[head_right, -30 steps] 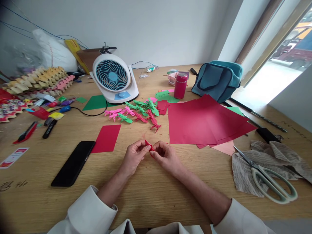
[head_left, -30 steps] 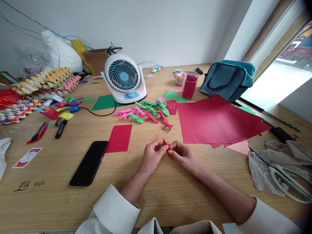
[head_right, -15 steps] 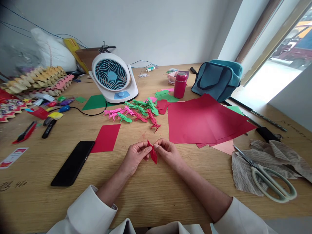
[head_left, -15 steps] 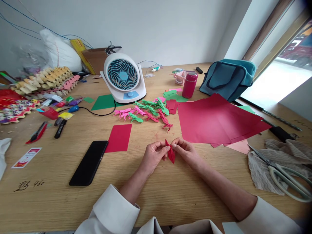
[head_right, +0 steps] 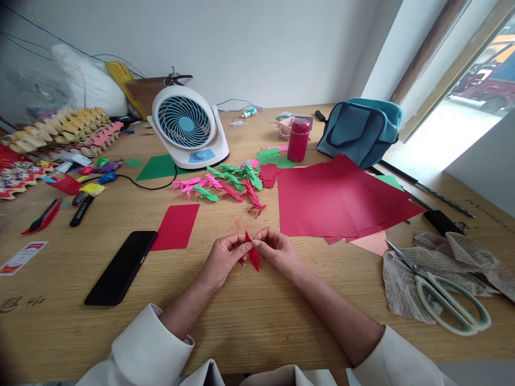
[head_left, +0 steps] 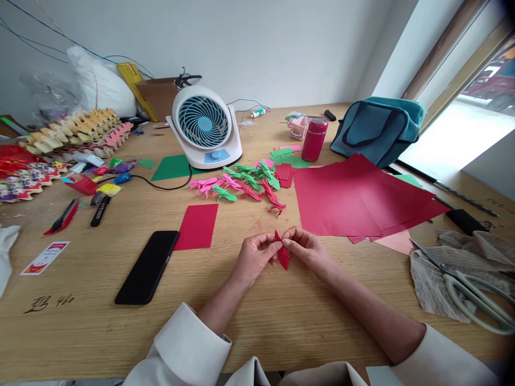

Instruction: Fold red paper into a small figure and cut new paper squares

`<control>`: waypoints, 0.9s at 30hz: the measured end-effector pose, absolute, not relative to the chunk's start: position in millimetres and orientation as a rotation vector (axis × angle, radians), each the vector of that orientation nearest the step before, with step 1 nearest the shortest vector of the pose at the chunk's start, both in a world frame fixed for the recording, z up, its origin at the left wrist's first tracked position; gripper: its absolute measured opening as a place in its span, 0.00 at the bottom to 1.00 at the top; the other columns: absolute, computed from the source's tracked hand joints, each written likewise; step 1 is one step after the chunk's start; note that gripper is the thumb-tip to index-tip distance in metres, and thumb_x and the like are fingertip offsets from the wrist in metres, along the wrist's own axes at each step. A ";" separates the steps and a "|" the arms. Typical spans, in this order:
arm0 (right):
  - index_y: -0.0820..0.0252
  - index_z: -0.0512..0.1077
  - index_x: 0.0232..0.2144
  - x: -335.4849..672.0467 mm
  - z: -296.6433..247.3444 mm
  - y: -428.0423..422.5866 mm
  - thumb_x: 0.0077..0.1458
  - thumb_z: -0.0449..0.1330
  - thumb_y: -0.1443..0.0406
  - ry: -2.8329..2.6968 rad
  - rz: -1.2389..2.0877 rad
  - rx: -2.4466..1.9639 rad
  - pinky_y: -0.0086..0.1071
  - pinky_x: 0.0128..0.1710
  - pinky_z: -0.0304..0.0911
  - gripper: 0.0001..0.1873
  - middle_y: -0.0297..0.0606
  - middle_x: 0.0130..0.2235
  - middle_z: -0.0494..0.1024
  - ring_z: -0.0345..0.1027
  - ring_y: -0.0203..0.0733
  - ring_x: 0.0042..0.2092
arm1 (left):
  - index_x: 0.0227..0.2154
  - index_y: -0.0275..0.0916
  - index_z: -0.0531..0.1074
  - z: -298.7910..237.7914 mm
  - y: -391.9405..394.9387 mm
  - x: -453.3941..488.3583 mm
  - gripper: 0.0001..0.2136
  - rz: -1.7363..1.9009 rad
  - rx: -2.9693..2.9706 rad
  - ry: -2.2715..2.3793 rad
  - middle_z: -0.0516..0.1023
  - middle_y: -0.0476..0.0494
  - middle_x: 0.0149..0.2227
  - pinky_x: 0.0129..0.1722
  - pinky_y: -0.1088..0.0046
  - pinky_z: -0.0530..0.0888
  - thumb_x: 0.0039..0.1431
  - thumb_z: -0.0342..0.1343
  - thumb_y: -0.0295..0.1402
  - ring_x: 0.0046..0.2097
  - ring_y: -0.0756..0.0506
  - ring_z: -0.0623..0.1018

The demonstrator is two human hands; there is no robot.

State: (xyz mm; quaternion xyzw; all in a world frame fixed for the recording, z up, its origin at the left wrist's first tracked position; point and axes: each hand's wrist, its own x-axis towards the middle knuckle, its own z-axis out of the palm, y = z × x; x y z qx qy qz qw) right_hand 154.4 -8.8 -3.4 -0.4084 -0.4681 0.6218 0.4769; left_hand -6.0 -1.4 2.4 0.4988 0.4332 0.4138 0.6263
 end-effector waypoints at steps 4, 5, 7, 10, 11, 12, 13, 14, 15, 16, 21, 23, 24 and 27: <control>0.58 0.69 0.30 153.7 -2.8 -9.0 0.48 0.68 0.50 -1.145 1.509 -0.994 0.31 0.31 0.60 0.20 0.31 0.28 0.72 0.64 0.34 0.29 | 0.26 0.33 0.75 2.1 -2.0 -6.0 0.16 0.942 1.152 0.999 0.68 0.53 0.19 0.22 0.79 0.66 0.49 0.65 0.44 0.21 0.54 0.66; 0.58 0.69 0.30 153.4 -2.6 -9.3 0.48 0.68 0.50 -1.146 1.506 -0.997 0.31 0.32 0.61 0.20 0.31 0.28 0.72 0.64 0.35 0.29 | 0.26 0.33 0.75 2.2 -2.3 -5.9 0.16 0.941 1.151 1.001 0.68 0.53 0.19 0.22 0.79 0.66 0.49 0.65 0.44 0.21 0.54 0.66; 0.58 0.68 0.31 152.7 -2.3 -10.0 0.48 0.67 0.50 -1.149 1.506 -1.004 0.32 0.32 0.62 0.20 0.32 0.29 0.73 0.66 0.36 0.29 | 0.26 0.33 0.75 2.6 -2.9 -5.5 0.16 0.939 1.139 1.006 0.68 0.53 0.19 0.22 0.79 0.67 0.49 0.65 0.44 0.22 0.54 0.67; 0.57 0.68 0.31 151.6 -2.1 -11.1 0.49 0.66 0.49 -1.164 1.489 -1.013 0.33 0.33 0.63 0.20 0.33 0.29 0.73 0.67 0.38 0.30 | 0.26 0.33 0.75 3.7 -3.8 -4.5 0.16 0.939 1.109 1.013 0.69 0.52 0.20 0.22 0.79 0.68 0.47 0.66 0.44 0.23 0.53 0.68; 0.57 0.68 0.31 151.3 -2.2 -11.4 0.49 0.66 0.49 -1.172 1.472 -1.019 0.33 0.32 0.63 0.20 0.33 0.28 0.73 0.67 0.37 0.30 | 0.26 0.33 0.75 4.0 -4.0 -4.2 0.16 0.941 1.099 1.014 0.69 0.52 0.20 0.22 0.79 0.69 0.47 0.66 0.44 0.23 0.53 0.68; 0.58 0.68 0.30 151.1 -2.4 -11.8 0.49 0.66 0.49 -1.181 1.449 -1.027 0.32 0.32 0.63 0.20 0.32 0.28 0.73 0.67 0.37 0.29 | 0.26 0.33 0.75 4.3 -4.1 -3.8 0.16 0.943 1.090 1.012 0.69 0.52 0.20 0.22 0.79 0.69 0.47 0.66 0.44 0.23 0.53 0.69; 0.58 0.68 0.30 150.9 -2.8 -12.2 0.50 0.66 0.49 -1.189 1.426 -1.034 0.32 0.31 0.63 0.20 0.32 0.28 0.73 0.66 0.36 0.29 | 0.26 0.33 0.75 4.4 -4.2 -3.5 0.16 0.945 1.083 1.010 0.69 0.52 0.20 0.22 0.79 0.70 0.46 0.67 0.44 0.23 0.53 0.69; 0.58 0.68 0.30 150.8 -3.2 -12.5 0.50 0.66 0.50 -1.197 1.407 -1.038 0.31 0.31 0.62 0.19 0.32 0.28 0.72 0.66 0.36 0.29 | 0.26 0.33 0.75 4.5 -4.2 -3.2 0.16 0.946 1.078 1.008 0.70 0.52 0.20 0.22 0.79 0.70 0.46 0.67 0.44 0.24 0.53 0.69; 0.58 0.68 0.31 150.8 -3.7 -12.8 0.51 0.65 0.50 -1.205 1.393 -1.039 0.31 0.31 0.62 0.19 0.32 0.28 0.72 0.66 0.36 0.29 | 0.26 0.33 0.75 4.4 -4.2 -3.0 0.16 0.946 1.074 1.005 0.70 0.51 0.20 0.22 0.79 0.70 0.46 0.67 0.43 0.24 0.53 0.69; 0.58 0.68 0.31 150.8 -4.2 -13.1 0.52 0.65 0.50 -1.211 1.383 -1.039 0.31 0.31 0.62 0.18 0.32 0.28 0.73 0.66 0.36 0.29 | 0.26 0.33 0.75 4.3 -4.1 -2.9 0.16 0.946 1.071 1.004 0.70 0.51 0.20 0.22 0.79 0.70 0.46 0.67 0.43 0.24 0.53 0.69; 0.58 0.68 0.30 151.3 -4.5 -12.0 0.51 0.65 0.49 -1.189 1.417 -1.025 0.32 0.30 0.63 0.19 0.32 0.27 0.72 0.67 0.37 0.28 | 0.27 0.32 0.76 3.1 -3.6 -2.9 0.16 0.946 1.049 1.003 0.71 0.51 0.21 0.23 0.79 0.71 0.45 0.68 0.43 0.24 0.53 0.70; 0.58 0.68 0.31 151.9 -3.4 -11.2 0.50 0.66 0.49 -1.172 1.465 -1.002 0.33 0.30 0.63 0.20 0.32 0.27 0.73 0.68 0.37 0.28 | 0.27 0.32 0.77 2.6 -3.3 -3.0 0.16 0.948 1.042 0.998 0.71 0.50 0.21 0.23 0.79 0.71 0.44 0.68 0.43 0.24 0.53 0.70; 0.57 0.68 0.31 152.2 -2.8 -10.9 0.50 0.66 0.49 -1.163 1.483 -0.989 0.33 0.30 0.63 0.20 0.32 0.27 0.73 0.68 0.37 0.28 | 0.27 0.32 0.77 2.5 -3.2 -3.0 0.16 0.950 1.039 0.995 0.71 0.50 0.21 0.23 0.79 0.71 0.44 0.68 0.42 0.24 0.53 0.70; 0.57 0.68 0.31 153.2 -1.5 -10.5 0.49 0.67 0.50 -1.142 1.504 -0.958 0.32 0.30 0.63 0.19 0.32 0.27 0.74 0.67 0.36 0.28 | 0.26 0.32 0.77 2.7 -2.9 -2.9 0.15 0.960 1.034 0.991 0.72 0.50 0.21 0.24 0.79 0.71 0.45 0.68 0.41 0.24 0.53 0.70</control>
